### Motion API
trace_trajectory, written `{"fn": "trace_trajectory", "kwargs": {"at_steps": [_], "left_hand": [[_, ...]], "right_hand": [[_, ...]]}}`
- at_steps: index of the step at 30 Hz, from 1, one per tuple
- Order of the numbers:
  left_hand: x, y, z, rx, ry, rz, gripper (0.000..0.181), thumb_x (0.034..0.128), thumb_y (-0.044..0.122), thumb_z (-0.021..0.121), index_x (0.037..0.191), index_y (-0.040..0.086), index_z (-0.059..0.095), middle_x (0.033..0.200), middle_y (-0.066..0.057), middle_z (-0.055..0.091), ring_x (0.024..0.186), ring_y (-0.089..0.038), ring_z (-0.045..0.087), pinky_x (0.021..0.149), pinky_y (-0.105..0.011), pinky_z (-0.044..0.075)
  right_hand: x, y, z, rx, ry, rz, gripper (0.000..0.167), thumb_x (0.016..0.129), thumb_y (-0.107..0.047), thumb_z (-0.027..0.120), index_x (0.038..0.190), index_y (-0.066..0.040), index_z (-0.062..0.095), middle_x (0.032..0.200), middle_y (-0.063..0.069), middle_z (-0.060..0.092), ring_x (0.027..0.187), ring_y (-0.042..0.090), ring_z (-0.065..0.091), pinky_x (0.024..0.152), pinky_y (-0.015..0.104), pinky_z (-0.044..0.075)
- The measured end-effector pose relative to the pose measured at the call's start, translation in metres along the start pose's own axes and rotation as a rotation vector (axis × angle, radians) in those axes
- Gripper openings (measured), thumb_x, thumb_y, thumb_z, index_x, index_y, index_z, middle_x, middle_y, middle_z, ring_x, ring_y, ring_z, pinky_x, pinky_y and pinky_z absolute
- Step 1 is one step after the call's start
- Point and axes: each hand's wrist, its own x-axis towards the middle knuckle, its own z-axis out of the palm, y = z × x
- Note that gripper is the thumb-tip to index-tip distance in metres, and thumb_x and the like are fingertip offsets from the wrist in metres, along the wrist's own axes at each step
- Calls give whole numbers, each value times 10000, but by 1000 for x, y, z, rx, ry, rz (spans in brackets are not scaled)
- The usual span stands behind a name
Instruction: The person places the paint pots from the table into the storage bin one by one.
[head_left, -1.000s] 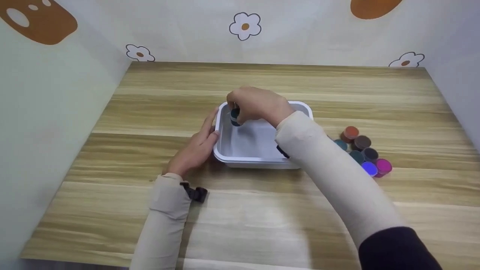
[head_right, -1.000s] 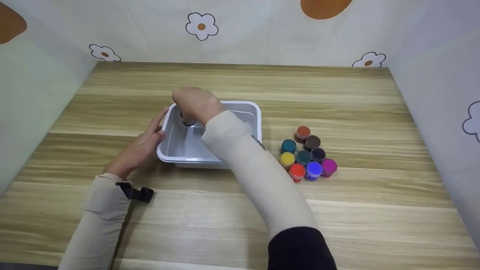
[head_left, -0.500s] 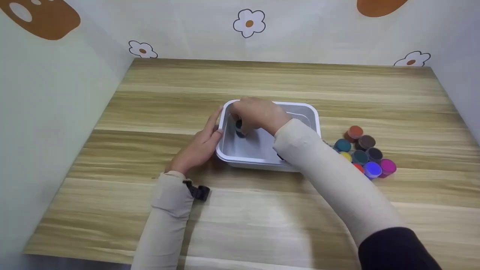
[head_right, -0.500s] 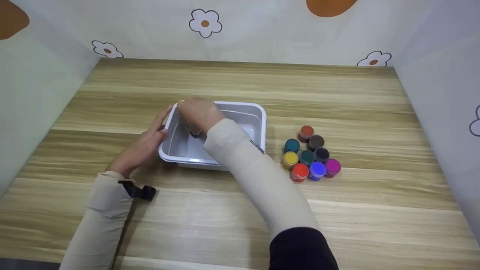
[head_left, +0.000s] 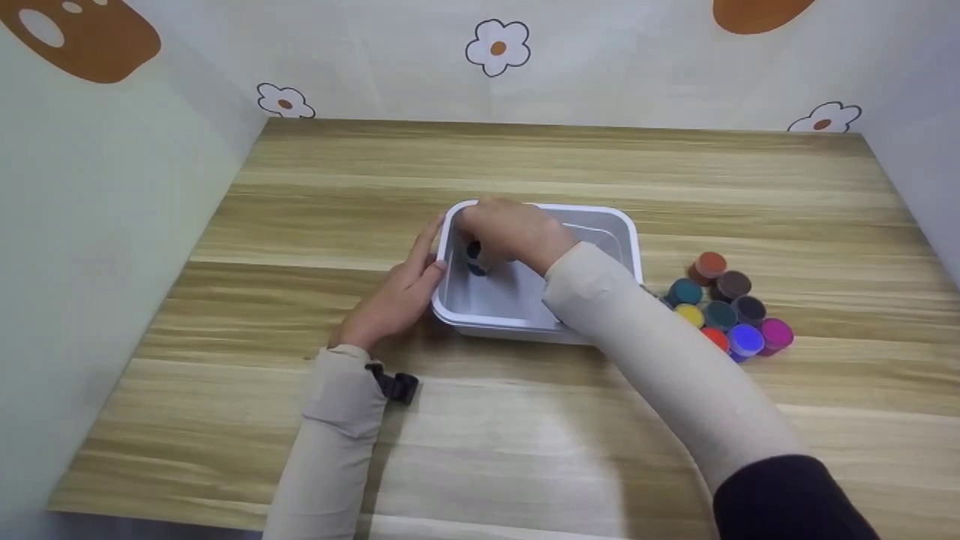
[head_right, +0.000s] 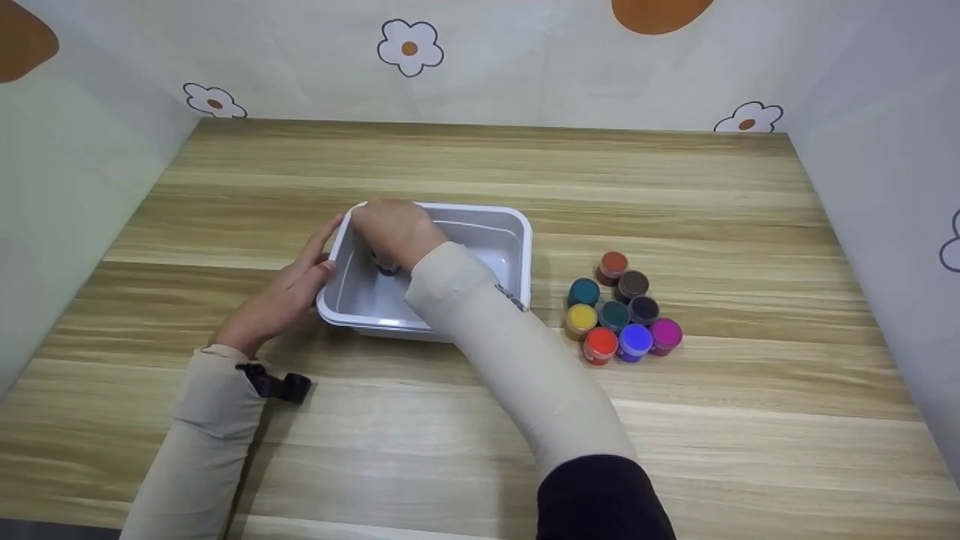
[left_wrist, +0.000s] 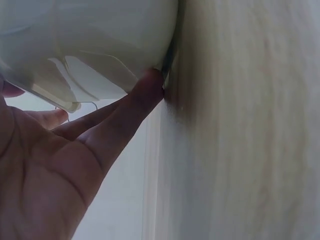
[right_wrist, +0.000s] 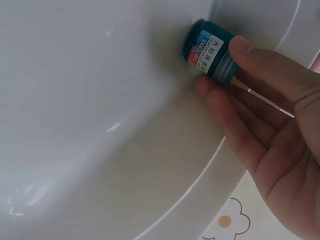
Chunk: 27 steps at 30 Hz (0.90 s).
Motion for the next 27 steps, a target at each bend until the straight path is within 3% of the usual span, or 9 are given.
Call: {"fn": "trace_trajectory", "kwargs": {"at_steps": [8, 15, 21, 24, 27], "left_hand": [[1, -2, 1, -6, -6, 13, 596, 1063, 281, 311, 1595, 287, 43, 1468, -227, 452, 1309, -322, 498, 1102, -487, 356], [2, -2, 2, -40, 3, 10, 560, 1055, 259, 347, 1573, 227, 134, 1402, -218, 514, 1231, -307, 552, 1066, -474, 392], [2, -1, 2, -29, 48, -17, 278, 1044, 246, 372, 1256, 70, 409, 1180, -165, 580, 1061, -263, 566, 941, -410, 441], [1, 0, 3, 3, 72, -13, 218, 1046, 241, 388, 1093, 41, 462, 1015, -135, 552, 969, -252, 538, 847, -369, 430], [0, 1, 2, 15, 82, -24, 213, 1048, 249, 395, 1026, 47, 459, 902, -102, 485, 910, -247, 510, 782, -349, 404]], "right_hand": [[-7, 0, -5, 30, -21, -4, 354, 878, -27, 714, 1215, -114, 648, 1105, 81, 682, 917, 240, 579, 870, 379, 506], [-20, 3, -26, 73, 45, -26, 329, 891, -57, 698, 1218, -47, 656, 1120, 124, 683, 984, 249, 617, 893, 407, 511], [-43, 13, -51, 128, 147, -73, 299, 902, -91, 663, 1187, -3, 644, 1085, 157, 675, 992, 274, 622, 897, 399, 498], [-61, 27, -59, 188, 212, -75, 281, 916, -92, 661, 1175, 15, 642, 1126, 174, 676, 1033, 276, 646, 915, 397, 511], [-81, 44, -62, 240, 277, -44, 267, 933, -97, 651, 1173, 18, 639, 1149, 186, 672, 1053, 288, 656, 924, 411, 518]]}}
